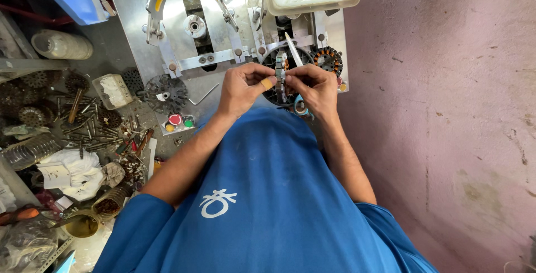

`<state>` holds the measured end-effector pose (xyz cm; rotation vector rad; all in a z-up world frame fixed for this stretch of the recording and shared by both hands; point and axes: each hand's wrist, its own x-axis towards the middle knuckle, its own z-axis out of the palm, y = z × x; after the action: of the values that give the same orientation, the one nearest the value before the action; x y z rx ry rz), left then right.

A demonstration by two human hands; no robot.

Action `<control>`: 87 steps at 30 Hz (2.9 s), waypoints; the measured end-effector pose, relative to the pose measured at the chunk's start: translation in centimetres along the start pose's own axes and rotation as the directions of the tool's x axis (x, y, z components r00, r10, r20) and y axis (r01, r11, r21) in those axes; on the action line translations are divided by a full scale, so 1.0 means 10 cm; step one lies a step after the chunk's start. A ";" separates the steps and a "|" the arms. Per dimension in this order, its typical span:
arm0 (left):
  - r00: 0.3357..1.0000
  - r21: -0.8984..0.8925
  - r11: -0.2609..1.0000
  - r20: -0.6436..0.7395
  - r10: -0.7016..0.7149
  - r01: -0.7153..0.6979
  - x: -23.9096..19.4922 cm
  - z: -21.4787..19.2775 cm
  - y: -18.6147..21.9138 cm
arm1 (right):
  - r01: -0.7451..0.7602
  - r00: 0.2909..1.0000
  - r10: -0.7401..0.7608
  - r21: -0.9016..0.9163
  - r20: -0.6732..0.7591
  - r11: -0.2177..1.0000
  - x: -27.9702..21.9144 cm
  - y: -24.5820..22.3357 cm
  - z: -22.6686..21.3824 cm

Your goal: The person assembles internal components of a fan motor by inserting white insulation strips into the stator slots, cutting excess material with scissors, and fitting a metal ring onto the stator assembly.

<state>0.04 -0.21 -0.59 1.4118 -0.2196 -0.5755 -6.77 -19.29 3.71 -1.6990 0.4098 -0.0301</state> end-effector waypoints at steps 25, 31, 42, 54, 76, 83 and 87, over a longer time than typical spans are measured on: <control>0.955 0.410 0.872 -0.009 0.295 -0.266 -0.02 -0.02 0.23 | 0.441 0.896 -0.344 -0.470 0.281 0.765 0.10 -0.40 0.00; 0.973 0.348 0.913 -0.005 0.230 -0.214 0.01 0.01 0.11 | 0.471 0.849 -0.525 -0.527 0.053 0.708 0.84 -0.25 -0.22; 0.989 0.389 0.913 -0.024 0.147 -0.127 -0.05 -0.07 0.09 | 0.283 0.910 -0.397 -0.874 0.115 0.395 2.23 0.01 -0.35; 0.965 0.347 0.913 -0.065 0.253 -0.216 -0.09 -0.07 0.21 | 0.228 0.906 -0.419 -0.758 -0.065 0.611 1.84 -0.32 -0.43; 0.920 0.159 0.908 -0.006 0.393 -0.387 0.02 0.23 0.74 | 0.595 0.739 -0.673 -0.487 0.020 0.639 0.57 -0.70 -0.26; 0.958 0.124 0.954 0.132 0.256 -0.272 -0.03 0.22 0.66 | 0.589 0.782 -0.608 -0.481 0.137 0.649 -0.25 -0.63 -0.03; 0.978 0.034 0.987 0.147 0.148 -0.155 -0.09 0.24 0.55 | 0.367 0.898 -0.434 -0.427 -0.069 0.827 -0.49 -0.53 -0.07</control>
<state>-0.47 -1.54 5.26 1.3849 -0.4544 -0.5495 -10.15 -17.96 9.91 -2.1825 0.1727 -0.4260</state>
